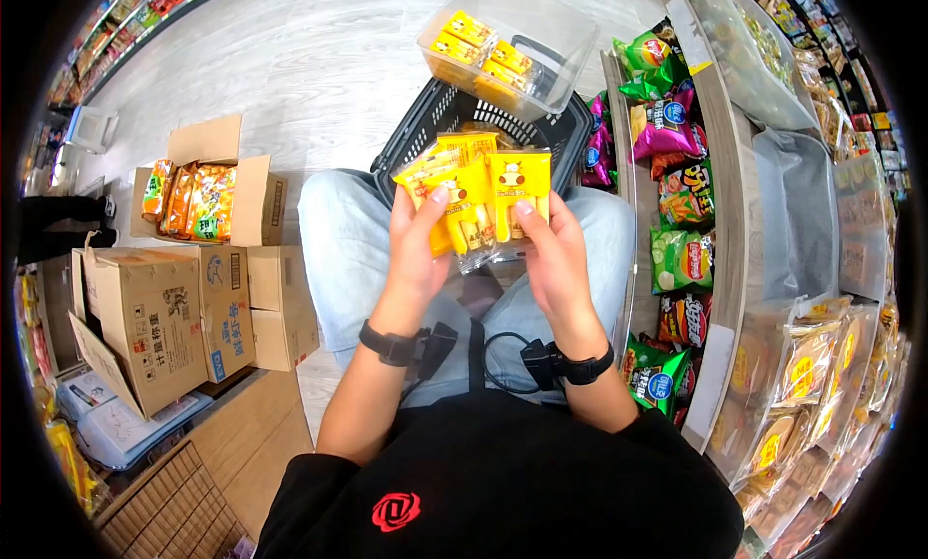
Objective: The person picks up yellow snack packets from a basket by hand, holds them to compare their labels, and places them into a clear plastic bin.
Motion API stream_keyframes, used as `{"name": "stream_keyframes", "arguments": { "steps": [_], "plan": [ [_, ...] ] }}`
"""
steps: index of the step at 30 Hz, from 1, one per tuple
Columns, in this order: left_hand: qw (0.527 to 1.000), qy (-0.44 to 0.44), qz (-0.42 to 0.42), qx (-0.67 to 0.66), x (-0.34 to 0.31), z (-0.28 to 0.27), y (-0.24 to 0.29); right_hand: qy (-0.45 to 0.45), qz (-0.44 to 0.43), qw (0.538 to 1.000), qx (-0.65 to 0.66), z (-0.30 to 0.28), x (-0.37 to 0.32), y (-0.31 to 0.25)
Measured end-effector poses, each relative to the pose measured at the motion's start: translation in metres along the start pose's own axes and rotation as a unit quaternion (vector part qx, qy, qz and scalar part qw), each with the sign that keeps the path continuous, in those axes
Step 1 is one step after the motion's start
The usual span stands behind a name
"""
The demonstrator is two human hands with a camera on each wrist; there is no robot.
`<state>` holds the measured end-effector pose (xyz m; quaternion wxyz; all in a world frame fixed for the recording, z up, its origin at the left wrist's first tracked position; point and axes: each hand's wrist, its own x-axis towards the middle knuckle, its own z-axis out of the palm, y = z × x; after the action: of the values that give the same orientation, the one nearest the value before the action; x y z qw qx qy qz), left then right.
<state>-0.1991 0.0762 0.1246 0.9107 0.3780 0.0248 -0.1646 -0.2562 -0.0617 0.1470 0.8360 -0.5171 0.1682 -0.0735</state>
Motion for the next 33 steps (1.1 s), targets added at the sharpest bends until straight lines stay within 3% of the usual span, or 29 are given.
{"name": "stream_keyframes", "arguments": {
  "steps": [5, 10, 18, 21, 33],
  "plan": [
    [1.000, 0.004, 0.005, -0.012, -0.001, 0.000, 0.002, -0.004, 0.016, 0.997, 0.071, -0.003, -0.003, -0.008],
    [0.999, -0.006, 0.003, -0.053, -0.003, 0.000, 0.006, -0.026, 0.019, 0.999, 0.030, -0.001, -0.005, -0.010],
    [0.999, -0.013, 0.033, -0.002, -0.004, 0.000, 0.006, -0.052, -0.023, 0.997, -0.047, 0.002, -0.011, -0.014],
    [0.998, -0.018, 0.013, -0.052, -0.005, -0.003, 0.008, -0.047, -0.029, 0.996, -0.068, 0.005, -0.014, -0.018],
    [0.999, -0.024, -0.003, -0.045, -0.004, -0.006, 0.006, -0.055, -0.045, 0.992, -0.103, 0.008, -0.013, -0.019]
  ]
}}
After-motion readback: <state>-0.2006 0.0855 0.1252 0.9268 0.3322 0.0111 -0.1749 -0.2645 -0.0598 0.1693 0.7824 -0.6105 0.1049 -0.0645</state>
